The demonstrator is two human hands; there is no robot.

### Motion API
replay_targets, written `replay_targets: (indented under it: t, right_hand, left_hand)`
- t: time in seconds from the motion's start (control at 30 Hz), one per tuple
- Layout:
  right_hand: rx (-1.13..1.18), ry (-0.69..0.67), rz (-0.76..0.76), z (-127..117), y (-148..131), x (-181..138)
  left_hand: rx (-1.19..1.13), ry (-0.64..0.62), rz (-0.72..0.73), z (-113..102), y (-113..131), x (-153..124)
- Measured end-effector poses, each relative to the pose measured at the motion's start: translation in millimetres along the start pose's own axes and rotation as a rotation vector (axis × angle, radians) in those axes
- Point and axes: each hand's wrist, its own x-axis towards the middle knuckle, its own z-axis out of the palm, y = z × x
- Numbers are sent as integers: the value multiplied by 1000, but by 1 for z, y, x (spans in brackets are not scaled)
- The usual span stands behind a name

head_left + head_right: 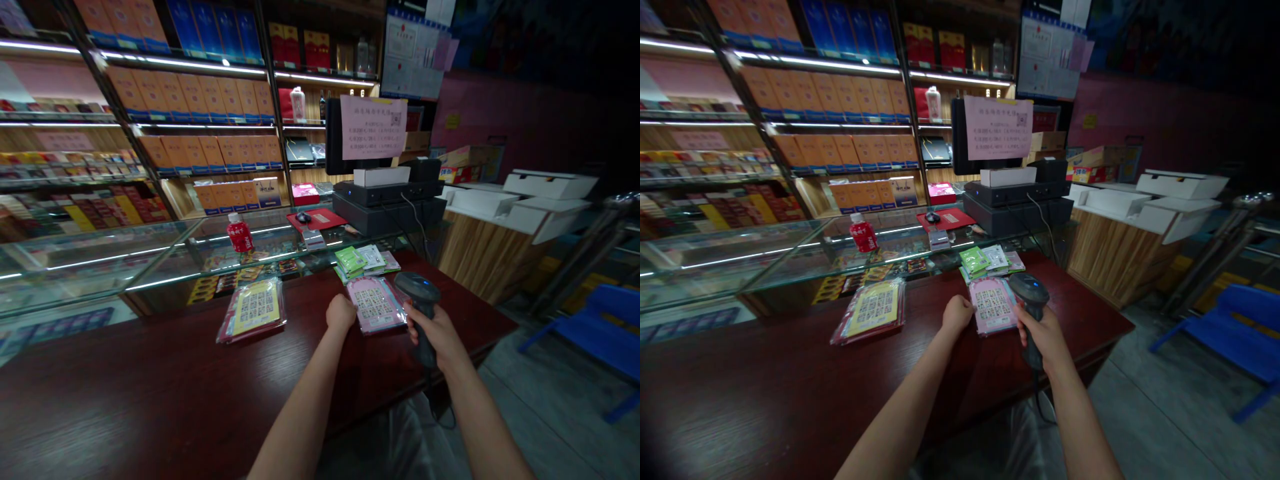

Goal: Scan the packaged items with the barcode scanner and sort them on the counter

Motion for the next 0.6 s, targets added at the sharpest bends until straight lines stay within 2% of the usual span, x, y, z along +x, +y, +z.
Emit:
replay_targets:
  t: [0.17, 0.33, 0.4, 0.47, 0.6]
  right_hand:
    - [10, 21, 4, 0, -3, -1]
    - [-2, 25, 1, 7, -2, -2]
    - [-6, 21, -1, 8, 0, -3]
    - [-8, 21, -3, 7, 1, -3]
    - [-21, 34, 5, 6, 2, -3]
  left_hand:
    - [-127, -128, -42, -4, -5, 0]
    - [78, -41, 36, -3, -5, -6]
    - [61, -61, 9, -3, -4, -5]
    - [-68, -120, -61, -4, -5, -3]
    - [-548, -251, -202, -11, -10, -5]
